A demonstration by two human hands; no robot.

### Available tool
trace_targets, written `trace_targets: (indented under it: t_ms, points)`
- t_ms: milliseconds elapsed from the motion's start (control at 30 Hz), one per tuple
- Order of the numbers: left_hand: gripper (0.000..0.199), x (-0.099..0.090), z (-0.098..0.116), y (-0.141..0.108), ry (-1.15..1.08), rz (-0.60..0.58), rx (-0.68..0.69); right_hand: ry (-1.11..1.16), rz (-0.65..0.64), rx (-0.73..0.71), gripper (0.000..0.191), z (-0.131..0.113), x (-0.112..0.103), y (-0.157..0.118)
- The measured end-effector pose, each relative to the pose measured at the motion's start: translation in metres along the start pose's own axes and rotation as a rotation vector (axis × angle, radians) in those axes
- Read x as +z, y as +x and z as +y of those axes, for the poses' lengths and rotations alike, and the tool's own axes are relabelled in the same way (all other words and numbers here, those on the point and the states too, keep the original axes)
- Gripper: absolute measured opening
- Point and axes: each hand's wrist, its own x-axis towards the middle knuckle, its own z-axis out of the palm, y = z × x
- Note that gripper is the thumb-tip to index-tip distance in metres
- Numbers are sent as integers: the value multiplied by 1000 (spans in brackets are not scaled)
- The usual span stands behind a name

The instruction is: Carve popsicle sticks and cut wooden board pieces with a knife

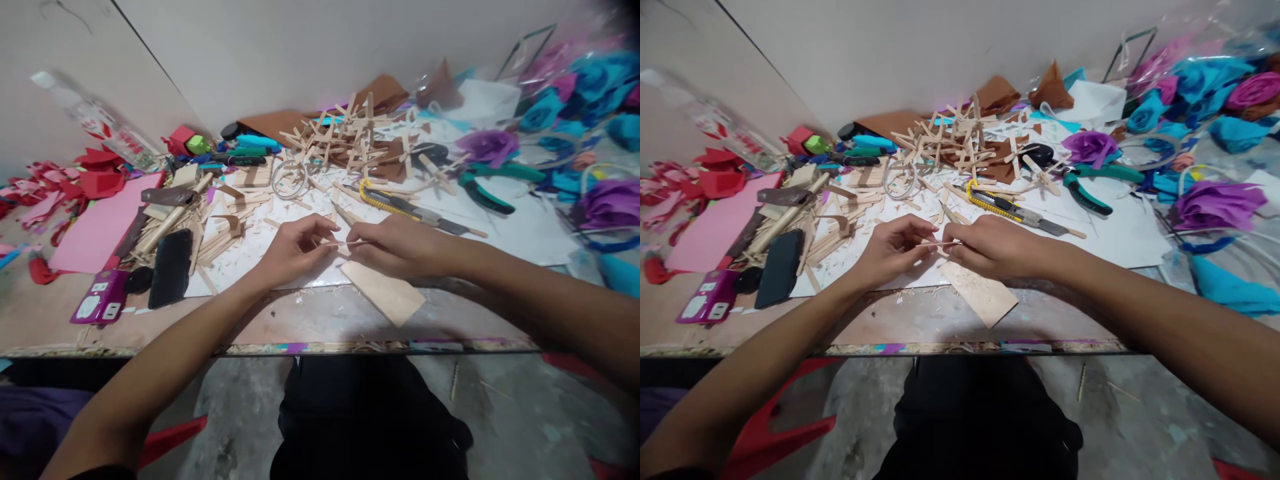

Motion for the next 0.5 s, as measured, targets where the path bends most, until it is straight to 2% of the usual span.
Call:
trace_targets:
  t_ms: [200, 333, 500]
  points:
    - [24, 0, -1, 1, 80, -14, 6, 24, 20, -57, 31, 2, 0, -2]
    - [24, 0, 1, 1, 115, -16, 18, 66, -5, -85, 24, -1, -4, -1]
    - [19, -1, 2, 1, 126, -28, 34, 156, -26, -18, 23, -5, -6, -3]
